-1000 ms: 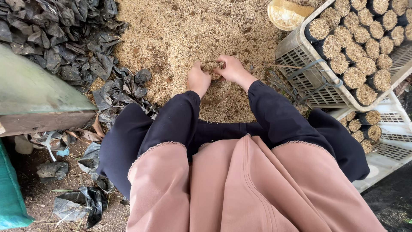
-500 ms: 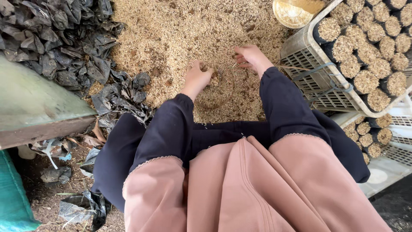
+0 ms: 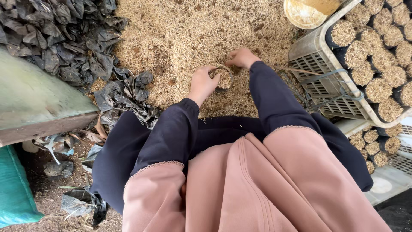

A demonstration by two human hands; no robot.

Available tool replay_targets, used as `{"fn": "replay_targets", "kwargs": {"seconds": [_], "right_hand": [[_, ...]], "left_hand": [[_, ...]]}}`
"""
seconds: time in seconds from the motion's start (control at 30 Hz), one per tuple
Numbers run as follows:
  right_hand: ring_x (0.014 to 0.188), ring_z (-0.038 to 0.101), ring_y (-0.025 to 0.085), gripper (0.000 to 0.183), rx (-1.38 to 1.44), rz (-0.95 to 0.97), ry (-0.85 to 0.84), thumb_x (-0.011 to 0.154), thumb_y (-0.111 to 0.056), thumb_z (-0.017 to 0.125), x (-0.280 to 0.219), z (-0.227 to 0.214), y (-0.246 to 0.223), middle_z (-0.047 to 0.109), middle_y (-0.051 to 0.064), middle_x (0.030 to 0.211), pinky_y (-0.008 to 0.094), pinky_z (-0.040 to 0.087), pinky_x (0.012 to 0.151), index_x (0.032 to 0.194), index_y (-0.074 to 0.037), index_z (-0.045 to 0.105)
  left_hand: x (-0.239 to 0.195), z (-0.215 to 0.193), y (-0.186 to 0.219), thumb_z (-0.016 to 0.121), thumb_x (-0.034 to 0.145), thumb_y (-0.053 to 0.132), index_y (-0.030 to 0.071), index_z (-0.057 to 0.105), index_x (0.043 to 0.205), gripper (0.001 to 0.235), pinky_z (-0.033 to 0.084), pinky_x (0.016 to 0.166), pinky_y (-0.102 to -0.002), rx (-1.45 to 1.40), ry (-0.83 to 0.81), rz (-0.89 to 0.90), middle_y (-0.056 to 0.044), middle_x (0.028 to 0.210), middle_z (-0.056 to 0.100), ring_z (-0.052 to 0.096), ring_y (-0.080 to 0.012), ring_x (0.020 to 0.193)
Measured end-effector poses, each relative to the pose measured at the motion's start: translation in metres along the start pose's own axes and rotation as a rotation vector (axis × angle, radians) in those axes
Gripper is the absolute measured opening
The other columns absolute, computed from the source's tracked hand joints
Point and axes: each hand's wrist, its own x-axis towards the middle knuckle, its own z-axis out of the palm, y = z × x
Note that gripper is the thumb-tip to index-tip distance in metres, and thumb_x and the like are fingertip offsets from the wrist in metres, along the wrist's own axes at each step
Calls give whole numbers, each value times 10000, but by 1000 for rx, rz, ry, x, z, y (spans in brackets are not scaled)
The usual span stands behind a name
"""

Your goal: The person scoops loose substrate from a large pile and packs it into small black nursery pots. They then place the filled pots into white plastic crates nearby.

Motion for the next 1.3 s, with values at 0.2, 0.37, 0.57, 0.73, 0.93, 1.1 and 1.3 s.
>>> {"fn": "replay_targets", "kwargs": {"seconds": [0.2,0.37,0.57,0.73,0.93,1.1,1.3], "right_hand": [[1339,537,304,618,285,-202,124,872,-498,773,-112,-57,-33,578,121,1444,509,351,1158,1385,-186,624],[1236,652,276,437,-90,-353,160,930,-491,676,-163,-54,-75,699,54,1353,493,452,1113,1305,-270,714],[1170,683,274,373,-268,-255,245,1059,-412,538,-138,-26,-49,707,76,1324,464,471,1113,1338,-216,690],[1188,607,340,520,-67,-399,289,1023,-426,567,-112,-3,-18,527,149,1458,472,442,1016,1448,-126,538],[865,651,263,563,158,-251,361,941,-388,723,-117,39,-14,698,162,1077,404,513,765,1404,-101,582],[755,613,195,336,367,-206,475,935,-210,750,-111,50,-11,645,116,897,346,491,653,1200,-36,640],[758,693,202,463,504,-74,260,1017,-366,684,-134,30,-35,654,108,924,326,584,680,1282,-12,546]], "left_hand": [[9,-15,11,538,888,185,82,505,1426,548,636,819,-403,-424,-300,-580,-150,1242,619,692,-287,1058],[7,-6,5,401,970,210,53,491,1404,471,639,752,-450,-664,-208,-668,-185,1294,583,689,-327,1058],[-16,-11,31,487,1030,383,45,380,1448,548,657,748,-372,-626,-231,-647,-192,1290,579,686,-301,1073],[-9,19,15,612,1000,288,-56,602,1252,426,617,740,-411,-420,-58,-470,-230,1115,698,750,-339,899],[-3,54,-22,677,843,98,-27,746,1104,298,569,815,-430,11,313,75,-243,1050,707,708,-364,889],[-15,29,6,694,873,193,-1,712,1167,353,562,767,-418,-28,299,-14,-252,1103,673,711,-353,812],[-10,14,18,551,975,253,68,414,1438,517,572,763,-499,-473,-109,-618,-212,1025,718,716,-391,817]]}}
